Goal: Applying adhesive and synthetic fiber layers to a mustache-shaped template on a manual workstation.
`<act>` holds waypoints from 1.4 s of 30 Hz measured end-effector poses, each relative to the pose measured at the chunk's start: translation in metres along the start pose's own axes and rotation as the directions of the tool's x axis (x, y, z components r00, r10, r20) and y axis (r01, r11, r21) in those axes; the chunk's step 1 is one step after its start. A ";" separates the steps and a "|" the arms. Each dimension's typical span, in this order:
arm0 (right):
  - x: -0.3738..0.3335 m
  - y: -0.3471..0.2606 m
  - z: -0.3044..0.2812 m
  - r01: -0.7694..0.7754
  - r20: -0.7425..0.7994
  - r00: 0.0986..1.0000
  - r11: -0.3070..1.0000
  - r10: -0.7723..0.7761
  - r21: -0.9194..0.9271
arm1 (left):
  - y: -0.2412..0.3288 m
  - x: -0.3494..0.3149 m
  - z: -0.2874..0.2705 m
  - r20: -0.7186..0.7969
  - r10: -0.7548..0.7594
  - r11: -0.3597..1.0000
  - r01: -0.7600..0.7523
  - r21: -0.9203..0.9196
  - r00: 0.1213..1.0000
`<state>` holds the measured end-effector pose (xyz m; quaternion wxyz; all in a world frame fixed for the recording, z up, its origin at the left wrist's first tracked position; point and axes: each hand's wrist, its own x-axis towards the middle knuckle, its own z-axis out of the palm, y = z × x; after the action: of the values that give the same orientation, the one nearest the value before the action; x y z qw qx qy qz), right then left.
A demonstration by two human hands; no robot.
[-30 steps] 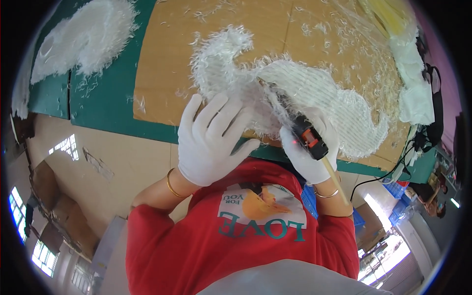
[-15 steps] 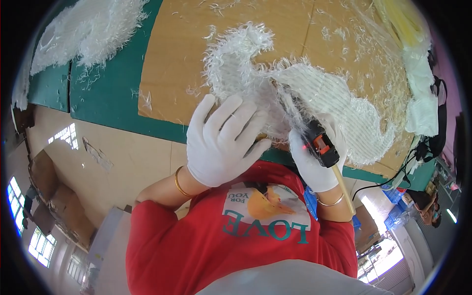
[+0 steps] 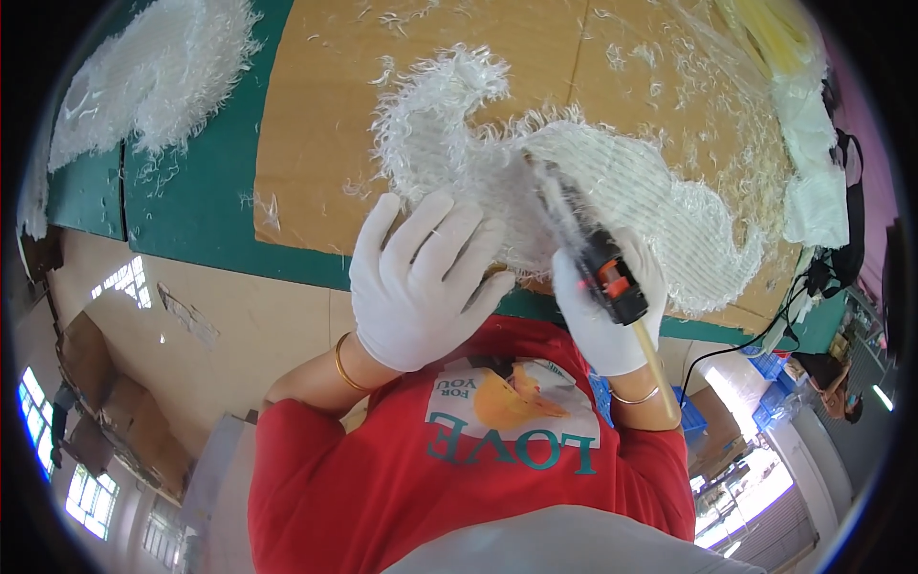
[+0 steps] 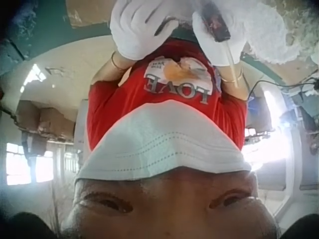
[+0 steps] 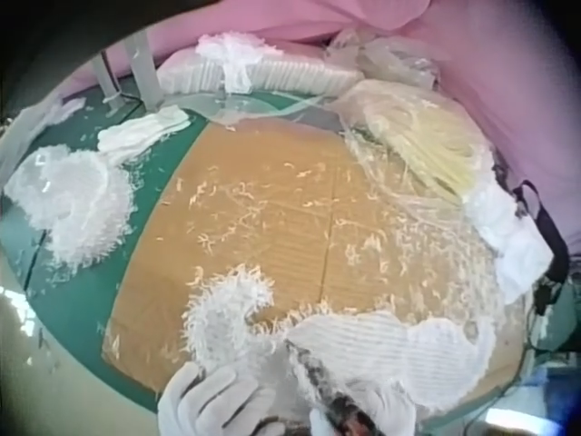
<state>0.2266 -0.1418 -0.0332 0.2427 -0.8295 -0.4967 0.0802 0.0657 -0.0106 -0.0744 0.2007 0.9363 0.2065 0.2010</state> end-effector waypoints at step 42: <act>-0.001 -0.003 -0.006 -0.198 0.035 0.980 0.976 0.196 0.096 | 0.003 0.005 0.001 -0.034 0.013 0.999 -0.012 0.033 0.999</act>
<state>0.2263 -0.1434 -0.0269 0.2680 -0.8605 -0.4105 0.1386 0.0711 -0.0113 -0.0729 0.1805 0.9372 0.2072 0.2149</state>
